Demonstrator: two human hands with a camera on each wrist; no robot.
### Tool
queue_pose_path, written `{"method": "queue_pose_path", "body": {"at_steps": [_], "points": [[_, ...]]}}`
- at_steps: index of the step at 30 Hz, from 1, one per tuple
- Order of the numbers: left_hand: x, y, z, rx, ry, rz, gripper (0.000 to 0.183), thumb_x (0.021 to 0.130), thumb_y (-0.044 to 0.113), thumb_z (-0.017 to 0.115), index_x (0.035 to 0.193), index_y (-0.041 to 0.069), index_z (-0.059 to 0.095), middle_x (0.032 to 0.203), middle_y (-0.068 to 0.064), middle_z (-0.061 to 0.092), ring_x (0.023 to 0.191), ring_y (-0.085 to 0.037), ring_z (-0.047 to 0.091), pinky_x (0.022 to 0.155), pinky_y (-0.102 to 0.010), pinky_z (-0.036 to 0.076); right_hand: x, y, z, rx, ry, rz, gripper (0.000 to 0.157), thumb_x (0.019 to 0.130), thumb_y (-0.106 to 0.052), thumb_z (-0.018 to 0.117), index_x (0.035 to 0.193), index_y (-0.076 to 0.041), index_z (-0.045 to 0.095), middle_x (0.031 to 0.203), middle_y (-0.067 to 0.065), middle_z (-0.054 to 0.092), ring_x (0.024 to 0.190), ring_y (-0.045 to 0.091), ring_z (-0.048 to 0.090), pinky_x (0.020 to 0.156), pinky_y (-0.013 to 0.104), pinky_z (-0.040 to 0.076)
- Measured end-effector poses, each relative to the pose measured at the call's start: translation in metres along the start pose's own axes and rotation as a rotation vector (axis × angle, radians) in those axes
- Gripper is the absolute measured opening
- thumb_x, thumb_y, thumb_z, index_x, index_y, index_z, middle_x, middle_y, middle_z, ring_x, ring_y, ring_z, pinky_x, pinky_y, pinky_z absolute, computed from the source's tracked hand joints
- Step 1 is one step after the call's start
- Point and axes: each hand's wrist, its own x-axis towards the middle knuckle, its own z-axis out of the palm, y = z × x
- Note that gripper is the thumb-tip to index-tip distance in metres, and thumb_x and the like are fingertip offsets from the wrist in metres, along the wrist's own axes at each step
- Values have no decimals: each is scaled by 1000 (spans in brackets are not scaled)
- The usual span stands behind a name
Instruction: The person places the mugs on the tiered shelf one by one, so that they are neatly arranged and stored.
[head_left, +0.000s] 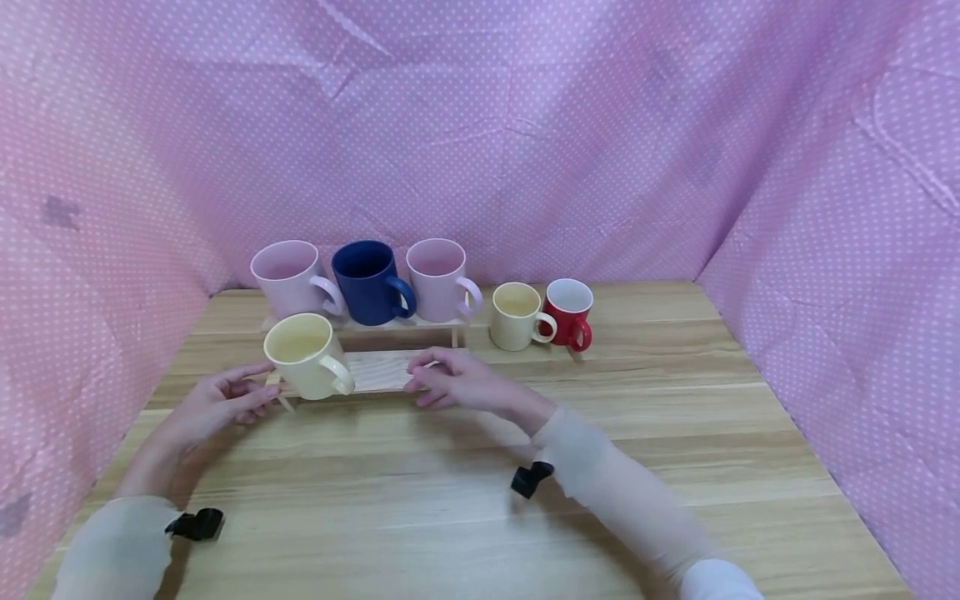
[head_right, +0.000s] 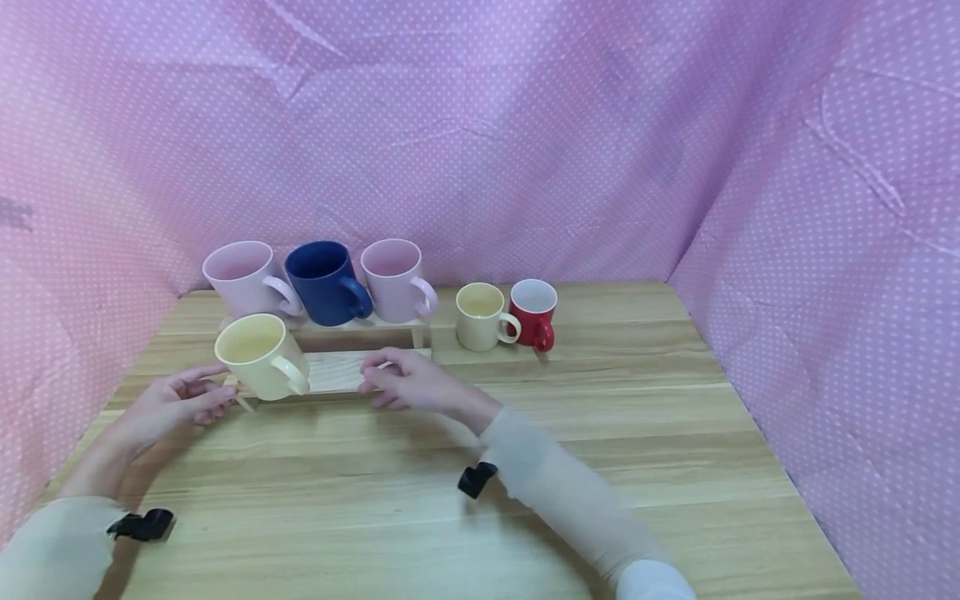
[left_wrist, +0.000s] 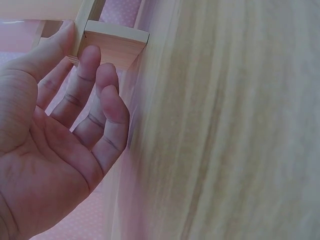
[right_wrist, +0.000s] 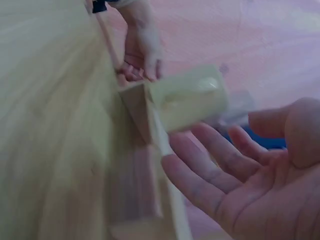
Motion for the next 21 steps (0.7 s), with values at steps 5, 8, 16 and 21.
{"method": "queue_pose_path", "body": {"at_steps": [5, 8, 16, 21], "points": [[0, 1, 0, 12, 4, -12, 49, 100, 21, 67, 147, 14, 53, 105, -8, 73, 84, -17, 67, 71, -31, 58, -39, -3, -42, -97, -5, -64, 36, 109, -20, 49, 131, 8, 54, 124, 28, 64, 109, 40, 67, 97, 51, 53], [1, 1, -1, 19, 4, -12, 50, 100, 22, 67, 147, 13, 53, 105, -7, 73, 86, -16, 68, 72, -31, 58, -62, -2, -68, -128, 93, -112, 32, 108, -19, 53, 129, 5, 57, 121, 26, 66, 103, 34, 70, 94, 49, 55], [1, 1, -2, 44, -8, -25, 57, 100, 25, 68, 150, 6, 47, 106, -4, 73, 87, -17, 68, 73, -32, 58, -105, 19, -124, -55, 450, -302, 33, 107, -16, 53, 130, 8, 51, 125, 31, 61, 105, 28, 70, 91, 47, 56], [1, 0, -1, 40, -6, -20, 56, 101, 24, 67, 150, 7, 48, 105, -4, 74, 85, -18, 68, 72, -32, 58, -114, 44, -146, -68, 666, -308, 41, 107, -17, 53, 136, 11, 45, 134, 31, 52, 115, 27, 62, 90, 38, 57]]}}
